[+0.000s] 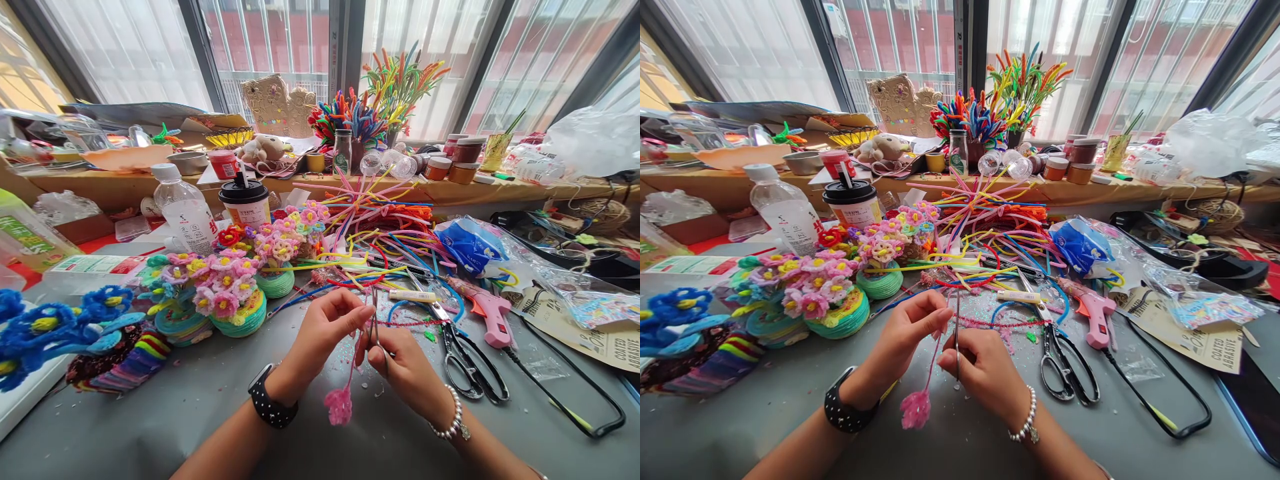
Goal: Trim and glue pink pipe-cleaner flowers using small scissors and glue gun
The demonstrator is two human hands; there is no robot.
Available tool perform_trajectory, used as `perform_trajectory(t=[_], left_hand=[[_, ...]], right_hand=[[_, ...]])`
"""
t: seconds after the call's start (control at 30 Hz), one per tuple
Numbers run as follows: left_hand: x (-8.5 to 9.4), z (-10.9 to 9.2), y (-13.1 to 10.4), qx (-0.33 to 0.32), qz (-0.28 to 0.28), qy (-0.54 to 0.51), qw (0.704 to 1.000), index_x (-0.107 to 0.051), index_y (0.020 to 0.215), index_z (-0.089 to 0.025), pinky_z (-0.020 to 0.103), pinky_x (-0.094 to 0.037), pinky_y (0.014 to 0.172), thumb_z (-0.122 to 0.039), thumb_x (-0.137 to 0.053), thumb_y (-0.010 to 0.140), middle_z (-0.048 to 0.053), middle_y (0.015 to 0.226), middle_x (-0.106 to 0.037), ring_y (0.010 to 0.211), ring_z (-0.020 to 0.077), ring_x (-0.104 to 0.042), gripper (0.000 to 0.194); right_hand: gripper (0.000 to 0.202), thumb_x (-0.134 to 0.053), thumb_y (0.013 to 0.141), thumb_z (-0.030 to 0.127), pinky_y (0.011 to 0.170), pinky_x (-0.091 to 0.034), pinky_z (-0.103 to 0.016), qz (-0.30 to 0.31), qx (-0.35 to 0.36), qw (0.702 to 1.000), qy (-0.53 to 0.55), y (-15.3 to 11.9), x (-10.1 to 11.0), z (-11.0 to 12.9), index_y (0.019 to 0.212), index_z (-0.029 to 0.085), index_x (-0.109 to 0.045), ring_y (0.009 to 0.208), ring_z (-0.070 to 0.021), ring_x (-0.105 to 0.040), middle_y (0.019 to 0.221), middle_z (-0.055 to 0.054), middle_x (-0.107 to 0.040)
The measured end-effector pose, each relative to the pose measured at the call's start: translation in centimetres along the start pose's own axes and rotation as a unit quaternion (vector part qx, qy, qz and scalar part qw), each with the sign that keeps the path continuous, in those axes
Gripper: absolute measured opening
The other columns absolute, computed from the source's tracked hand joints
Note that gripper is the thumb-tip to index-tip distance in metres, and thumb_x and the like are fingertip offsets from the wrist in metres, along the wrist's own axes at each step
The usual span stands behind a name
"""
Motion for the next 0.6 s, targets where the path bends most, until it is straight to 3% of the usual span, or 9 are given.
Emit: perform_trajectory(t=[0.6], left_hand=[[-0.36,-0.12,-0.03,0.011,0.012,0.028,0.999,-0.048,0.056,-0.015,0.020,-0.033,0.048,-0.030,-0.063,0.065,-0.005,0.051,-0.045,0.048,0.0062,-0.039,0.023]], right_hand=[[0.064,-0.018,0.077,0.066,0.046,-0.031,-0.021,-0.024,0.024,0.998,-0.050,0.03,0.42,0.11,0.046,0.017,-0.045,0.044,-0.0095,-0.044,0.046,0.000,-0.049]])
Point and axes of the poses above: each hand's wrist, its own y-axis towards the middle knuckle, its own x-axis out of the back of the hand, z = x × y, the point moved 9 cm from there along y, towards the middle knuckle
